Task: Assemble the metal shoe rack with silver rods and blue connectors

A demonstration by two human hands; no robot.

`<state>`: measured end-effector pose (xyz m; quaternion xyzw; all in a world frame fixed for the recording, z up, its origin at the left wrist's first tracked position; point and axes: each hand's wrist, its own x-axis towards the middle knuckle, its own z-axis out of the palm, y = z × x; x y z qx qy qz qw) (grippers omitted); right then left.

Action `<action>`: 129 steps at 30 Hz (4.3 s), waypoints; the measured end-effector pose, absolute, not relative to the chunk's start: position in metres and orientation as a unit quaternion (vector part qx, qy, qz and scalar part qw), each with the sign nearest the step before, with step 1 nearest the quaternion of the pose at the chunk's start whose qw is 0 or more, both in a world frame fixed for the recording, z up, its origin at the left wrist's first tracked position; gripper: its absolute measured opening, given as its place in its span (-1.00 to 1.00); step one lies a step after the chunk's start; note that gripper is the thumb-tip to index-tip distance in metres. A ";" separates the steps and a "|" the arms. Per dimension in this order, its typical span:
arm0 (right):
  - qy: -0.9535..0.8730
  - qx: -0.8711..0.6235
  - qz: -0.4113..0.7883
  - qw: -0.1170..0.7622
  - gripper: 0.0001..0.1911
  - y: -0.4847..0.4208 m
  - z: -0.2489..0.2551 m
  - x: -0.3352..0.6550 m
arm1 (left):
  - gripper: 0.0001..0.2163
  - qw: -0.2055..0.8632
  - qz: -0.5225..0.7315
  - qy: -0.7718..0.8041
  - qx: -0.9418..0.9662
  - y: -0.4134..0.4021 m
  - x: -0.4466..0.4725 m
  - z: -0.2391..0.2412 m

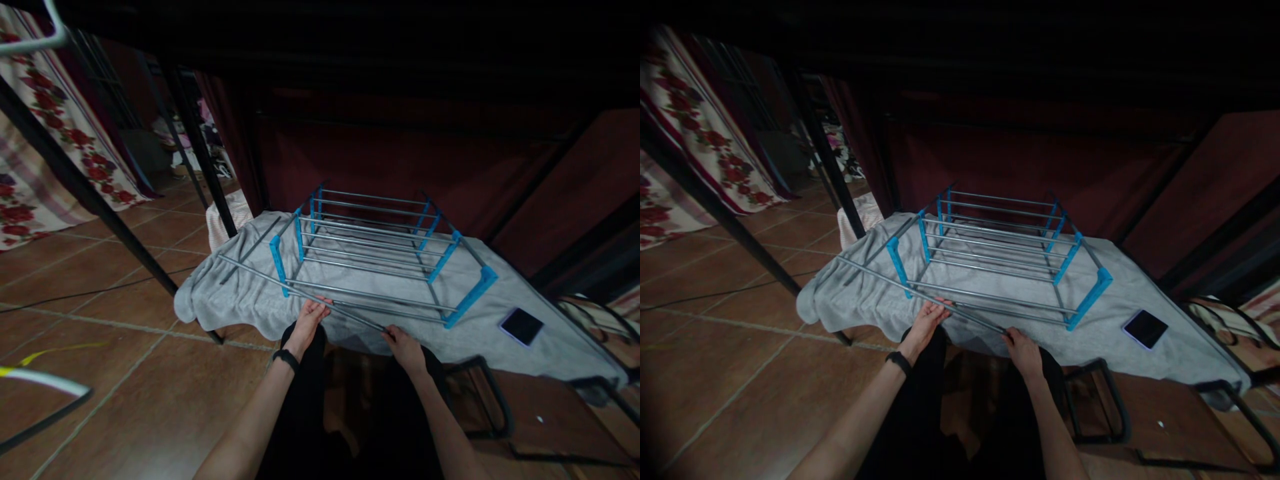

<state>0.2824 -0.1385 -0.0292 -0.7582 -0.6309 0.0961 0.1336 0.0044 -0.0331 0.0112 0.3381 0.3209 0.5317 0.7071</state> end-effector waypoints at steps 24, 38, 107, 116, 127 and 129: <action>-0.215 -0.442 0.480 0.727 -0.53 -0.139 0.000 0.305 | -0.63 0.714 0.533 0.308 0.333 -0.059 0.056 0.051; -0.033 -0.364 0.433 0.824 -0.86 -0.132 -0.011 0.335 | -0.57 0.683 0.569 0.319 0.328 -0.054 0.048 0.070; 0.071 -0.398 0.385 0.830 -0.73 -0.143 -0.026 0.381 | -0.66 -0.067 0.201 0.544 0.811 -0.036 -0.074 0.026; 0.066 -0.392 0.386 0.832 -0.79 -0.144 -0.023 0.380 | -0.69 -0.023 0.225 0.503 0.834 -0.039 -0.052 0.025; 0.076 -0.405 0.389 0.824 -0.72 -0.144 -0.026 0.380 | -0.69 -0.029 0.205 0.467 0.860 -0.033 -0.025 0.026; 0.075 -0.401 0.389 0.826 -0.71 -0.145 -0.025 0.380 | -0.70 -0.015 0.210 0.467 0.859 -0.031 -0.023 0.026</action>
